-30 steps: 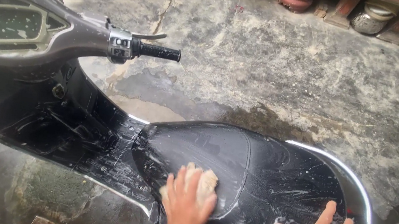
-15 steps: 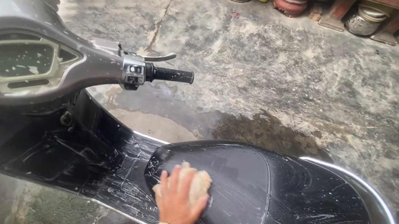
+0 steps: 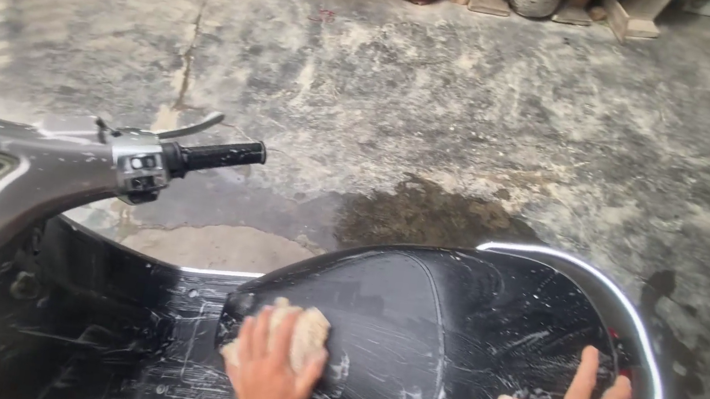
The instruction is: The person scrubs the seat of a scooter with a soapy sponge. They move the sponge across the entire surface of the seat, creating a lather.
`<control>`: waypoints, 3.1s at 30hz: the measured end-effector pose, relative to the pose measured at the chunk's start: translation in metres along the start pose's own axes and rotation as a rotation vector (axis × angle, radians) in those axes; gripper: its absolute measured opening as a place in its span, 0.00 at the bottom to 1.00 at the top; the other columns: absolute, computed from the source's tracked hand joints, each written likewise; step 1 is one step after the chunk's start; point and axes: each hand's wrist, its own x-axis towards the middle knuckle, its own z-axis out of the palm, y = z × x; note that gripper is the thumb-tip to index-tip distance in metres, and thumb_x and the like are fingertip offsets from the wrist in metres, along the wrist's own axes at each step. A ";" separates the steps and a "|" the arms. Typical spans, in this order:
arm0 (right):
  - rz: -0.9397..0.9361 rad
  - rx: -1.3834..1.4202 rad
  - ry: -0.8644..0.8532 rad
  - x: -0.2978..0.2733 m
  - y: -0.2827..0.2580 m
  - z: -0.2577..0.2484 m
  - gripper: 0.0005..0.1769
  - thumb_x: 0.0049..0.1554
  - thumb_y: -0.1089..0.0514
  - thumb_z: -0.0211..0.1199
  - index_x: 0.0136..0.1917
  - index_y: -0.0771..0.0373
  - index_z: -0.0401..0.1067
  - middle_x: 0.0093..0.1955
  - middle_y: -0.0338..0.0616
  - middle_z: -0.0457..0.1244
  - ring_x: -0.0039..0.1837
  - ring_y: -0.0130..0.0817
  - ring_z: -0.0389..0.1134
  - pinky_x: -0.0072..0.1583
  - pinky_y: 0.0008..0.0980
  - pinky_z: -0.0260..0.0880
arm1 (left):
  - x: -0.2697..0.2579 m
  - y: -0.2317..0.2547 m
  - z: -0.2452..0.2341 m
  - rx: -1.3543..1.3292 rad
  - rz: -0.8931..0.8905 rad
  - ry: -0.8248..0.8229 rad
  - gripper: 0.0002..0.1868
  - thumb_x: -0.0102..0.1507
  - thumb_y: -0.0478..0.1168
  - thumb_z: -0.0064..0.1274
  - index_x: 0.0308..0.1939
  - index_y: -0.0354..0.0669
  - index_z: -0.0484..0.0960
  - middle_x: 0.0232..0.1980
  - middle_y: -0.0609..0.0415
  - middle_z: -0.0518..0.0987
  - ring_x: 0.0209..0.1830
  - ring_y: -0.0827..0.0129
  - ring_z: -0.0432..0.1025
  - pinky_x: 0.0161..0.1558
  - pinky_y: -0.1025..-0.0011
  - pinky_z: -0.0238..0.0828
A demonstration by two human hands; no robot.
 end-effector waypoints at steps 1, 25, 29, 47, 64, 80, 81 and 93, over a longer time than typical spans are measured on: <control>0.013 0.006 -0.043 -0.002 0.000 0.000 0.68 0.34 0.46 0.70 0.70 0.28 0.20 0.70 0.29 0.07 0.73 0.52 0.23 0.71 0.47 0.31 | 0.003 0.001 0.006 -0.040 -0.118 0.195 0.36 0.47 0.69 0.43 0.57 0.67 0.63 0.65 0.55 0.58 0.64 0.57 0.50 0.52 0.44 0.51; -0.013 -0.081 0.063 -0.013 -0.011 0.003 0.71 0.27 0.36 0.68 0.70 0.31 0.21 0.72 0.33 0.09 0.73 0.55 0.22 0.70 0.49 0.26 | 0.012 -0.004 -0.034 -0.079 0.180 0.114 0.33 0.50 0.65 0.47 0.56 0.63 0.63 0.60 0.58 0.61 0.57 0.57 0.52 0.49 0.52 0.51; 0.001 -0.100 0.109 -0.020 -0.017 -0.002 0.71 0.26 0.34 0.67 0.70 0.31 0.21 0.72 0.35 0.10 0.73 0.55 0.23 0.70 0.49 0.25 | 0.053 -0.001 -0.082 -0.393 -0.721 -0.134 0.32 0.52 0.65 0.31 0.57 0.61 0.61 0.60 0.52 0.63 0.58 0.58 0.58 0.54 0.50 0.58; 0.021 -0.189 0.317 0.016 -0.004 0.052 0.76 0.19 0.26 0.66 0.70 0.34 0.22 0.73 0.40 0.14 0.72 0.57 0.24 0.69 0.51 0.20 | 0.112 0.047 -0.072 0.030 -0.235 -0.502 0.35 0.52 0.71 0.29 0.61 0.70 0.56 0.59 0.63 0.65 0.58 0.63 0.59 0.58 0.44 0.49; -0.016 -0.255 0.375 0.029 0.000 0.058 0.79 0.15 0.21 0.66 0.70 0.36 0.23 0.73 0.43 0.15 0.72 0.58 0.23 0.68 0.52 0.17 | 0.120 0.017 -0.074 0.005 -0.386 -0.518 0.39 0.53 0.72 0.20 0.60 0.60 0.60 0.56 0.52 0.66 0.54 0.55 0.63 0.52 0.47 0.52; 0.076 -0.206 0.311 -0.020 -0.018 0.040 0.78 0.17 0.25 0.66 0.70 0.35 0.22 0.73 0.41 0.13 0.72 0.55 0.19 0.68 0.53 0.17 | 0.055 0.006 -0.038 -0.080 -0.675 0.005 0.32 0.53 0.69 0.34 0.59 0.70 0.58 0.60 0.58 0.60 0.54 0.57 0.59 0.45 0.55 0.62; 0.072 -0.209 0.304 -0.025 -0.021 0.037 0.78 0.17 0.25 0.66 0.70 0.35 0.22 0.73 0.40 0.13 0.72 0.55 0.19 0.68 0.53 0.17 | 0.041 0.014 -0.023 -0.079 -0.686 0.004 0.32 0.53 0.69 0.34 0.59 0.70 0.58 0.60 0.58 0.60 0.54 0.57 0.59 0.45 0.55 0.62; 0.092 -0.200 0.270 -0.029 -0.022 0.037 0.77 0.19 0.27 0.67 0.70 0.34 0.22 0.72 0.38 0.11 0.72 0.53 0.16 0.68 0.53 0.16 | 0.056 0.007 -0.055 -0.375 -0.744 -0.035 0.34 0.53 0.68 0.28 0.59 0.61 0.61 0.61 0.53 0.63 0.58 0.49 0.57 0.50 0.50 0.57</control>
